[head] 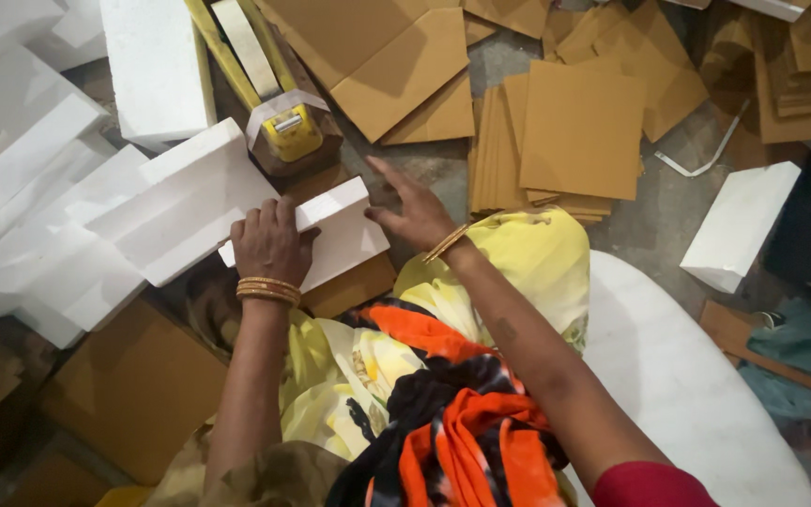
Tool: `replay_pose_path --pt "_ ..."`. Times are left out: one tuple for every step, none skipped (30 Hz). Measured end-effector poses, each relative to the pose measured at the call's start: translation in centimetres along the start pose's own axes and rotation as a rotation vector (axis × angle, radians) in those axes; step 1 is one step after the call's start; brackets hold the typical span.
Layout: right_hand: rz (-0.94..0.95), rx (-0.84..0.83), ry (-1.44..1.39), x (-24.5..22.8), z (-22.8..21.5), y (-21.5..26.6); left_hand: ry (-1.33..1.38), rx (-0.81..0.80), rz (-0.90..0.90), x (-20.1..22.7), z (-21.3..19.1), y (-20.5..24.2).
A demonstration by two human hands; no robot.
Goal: The person sits on the floor and repeatedly places white foam inserts into small cardboard boxes, then seals them using a handheld tape dispenser. The person also stacks and organizes foam pieces and cardboard sheets during the process.
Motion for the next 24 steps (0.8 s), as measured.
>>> replay_pose_path --pt "-0.043 0.009 -0.032 -0.8 0.1 0.0 0.001 -0.017 -0.006 0.0 0.1 0.0" --pt "-0.086 0.017 -0.065 -1.6 0.4 0.0 -0.002 -0.017 -0.008 0.0 0.1 0.0" --pt "0.005 0.005 -0.091 -1.1 1.0 -0.1 -0.005 -0.016 -0.009 0.0 0.1 0.1" --pt "0.095 -0.009 -0.116 -0.4 1.7 -0.1 -0.008 -0.014 -0.011 0.1 0.1 0.1" --pt "0.184 -0.024 -0.141 0.4 2.2 -0.1 0.003 -0.003 -0.012 0.1 0.0 0.1" --pt "0.171 -0.022 -0.183 0.2 2.4 -0.2 0.013 0.008 -0.013 0.1 -0.2 0.1" --pt "0.158 -0.020 -0.224 0.2 2.5 -0.3 0.024 0.020 -0.014 0.0 -0.3 0.1" --pt "0.147 -0.023 -0.267 0.3 2.7 -0.3 0.015 0.020 -0.015 0.0 -0.3 0.2" --pt "0.139 -0.025 -0.287 0.6 2.7 -0.4 0.006 0.020 -0.015 0.0 -0.2 0.3" --pt "0.132 -0.026 -0.309 0.8 2.7 -0.4 -0.004 0.018 -0.014 0.0 -0.3 0.4" --pt "0.124 -0.028 -0.331 1.1 2.7 -0.4 0.004 0.021 -0.014 0.0 -0.3 0.4" --pt "0.150 -0.040 -0.400 1.7 2.8 -0.5 0.012 0.025 -0.013 0.0 -0.3 0.3" --pt "0.177 -0.053 -0.468 2.3 3.0 -0.6 0.020 0.029 -0.011 0.0 -0.4 0.3" --pt "0.207 -0.068 -0.537 2.9 3.3 -0.5 0.019 0.035 -0.014 0.0 -0.4 0.3" --pt "0.193 -0.069 -0.531 3.2 3.3 -0.6 0.018 0.041 -0.018 -0.1 -0.4 0.3" --pt "0.181 -0.069 -0.523 3.5 3.3 -0.8 0.018 0.046 -0.020 -0.1 -0.3 0.3" --pt "0.168 -0.069 -0.516 3.8 3.3 -0.9 0.027 0.053 -0.020 -0.1 -0.4 0.3" --pt "0.167 -0.079 -0.546 4.2 3.5 -0.9 0.036 0.059 -0.020 -0.1 -0.4 0.4" --pt "0.167 -0.088 -0.575 4.5 3.7 -0.8 0.045 0.065 -0.020 -0.1 -0.4 0.4" --pt "0.163 -0.097 -0.605 4.9 3.9 -0.9 0.052 0.066 -0.020 -0.1 -0.4 0.4" --pt "0.178 -0.074 -0.488 5.5 3.8 -0.8 0.059 0.068 -0.019 -0.1 -0.4 0.5" --pt "0.190 -0.052 -0.372 6.1 3.5 -0.9 0.065 0.070 -0.019 -0.1 -0.4 0.5" --pt "0.202 -0.031 -0.255 6.7 3.0 -1.0 0.060 0.066 -0.021 -0.2 -0.4 0.4" --pt "0.151 0.085 -0.209 6.8 1.5 -1.4 0.054 0.061 -0.023 -0.2 -0.4 0.4"
Point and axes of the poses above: each hand's wrist, its own y-axis away from the middle knuckle, its own z-axis out of the palm, x = y × z, the point moved 10 cm from there along -y, towards the middle knuckle, and after that the axes turned 14 degrees about -y, right-handed, at the moved point
